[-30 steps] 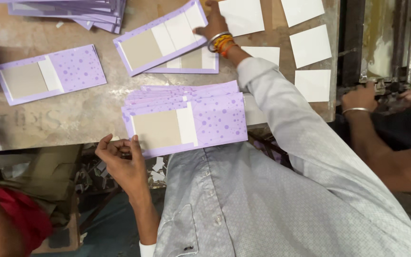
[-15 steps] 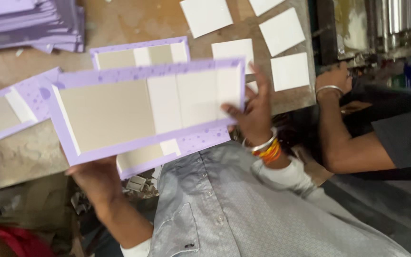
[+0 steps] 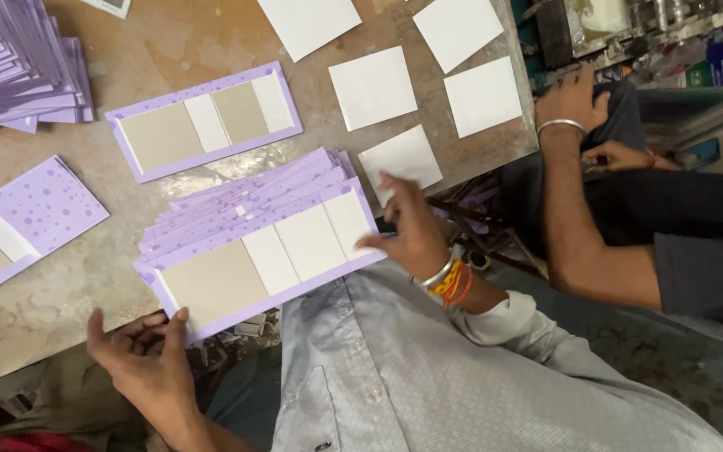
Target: The person inserts small white paper pieces into purple patterned folded paper covers and stacks them. The person repeatedly picks a white insert, places it into a purple cover, and adds the completed unit to a growing stack on the table.
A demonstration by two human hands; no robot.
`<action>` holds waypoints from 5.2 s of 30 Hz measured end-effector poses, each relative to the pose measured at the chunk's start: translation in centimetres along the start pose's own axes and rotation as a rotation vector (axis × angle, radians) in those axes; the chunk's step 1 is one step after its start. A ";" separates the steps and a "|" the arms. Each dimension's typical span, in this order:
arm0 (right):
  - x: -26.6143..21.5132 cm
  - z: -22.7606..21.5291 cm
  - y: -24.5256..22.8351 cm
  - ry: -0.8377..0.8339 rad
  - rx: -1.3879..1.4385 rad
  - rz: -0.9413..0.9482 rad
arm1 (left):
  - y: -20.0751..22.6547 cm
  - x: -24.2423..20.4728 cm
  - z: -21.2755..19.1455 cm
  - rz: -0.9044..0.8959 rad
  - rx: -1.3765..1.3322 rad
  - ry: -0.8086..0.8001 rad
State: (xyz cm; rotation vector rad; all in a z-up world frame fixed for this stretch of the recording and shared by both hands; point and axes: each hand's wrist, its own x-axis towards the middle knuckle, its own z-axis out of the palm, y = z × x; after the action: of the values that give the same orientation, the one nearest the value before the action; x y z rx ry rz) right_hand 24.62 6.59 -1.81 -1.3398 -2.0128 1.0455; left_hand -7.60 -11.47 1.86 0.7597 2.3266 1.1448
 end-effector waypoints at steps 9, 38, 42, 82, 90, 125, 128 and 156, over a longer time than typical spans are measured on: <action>14.3 -6.0 18.0 0.056 -0.907 -0.215 | 3.0 -0.5 0.3 0.005 0.115 0.068; 8.7 -12.5 3.3 0.332 0.308 -0.358 | 2.9 -3.7 11.4 0.706 0.319 -0.246; 4.8 -9.5 1.3 0.375 0.643 -0.013 | 4.7 -3.4 10.1 0.610 0.213 -0.291; 2.6 -1.8 0.3 -0.258 0.267 0.089 | 8.1 -2.4 10.4 0.151 0.081 -0.257; 2.5 -1.0 1.6 -0.239 0.339 0.161 | 8.0 -2.4 10.7 0.195 0.134 -0.234; 5.0 1.5 3.0 -0.029 0.545 0.160 | 7.8 -0.7 11.4 0.401 0.174 -0.106; 5.8 2.2 2.4 -0.020 0.476 0.077 | 7.9 0.0 11.7 0.257 0.143 -0.186; 6.0 2.1 2.4 -0.020 0.570 0.175 | 8.1 -0.1 11.9 0.305 0.105 -0.173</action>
State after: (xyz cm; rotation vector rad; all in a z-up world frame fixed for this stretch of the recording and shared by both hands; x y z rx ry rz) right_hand 22.01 12.02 -5.06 -1.1992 -1.4572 1.5671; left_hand 1.77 -0.56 1.81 1.2352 2.1899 1.0352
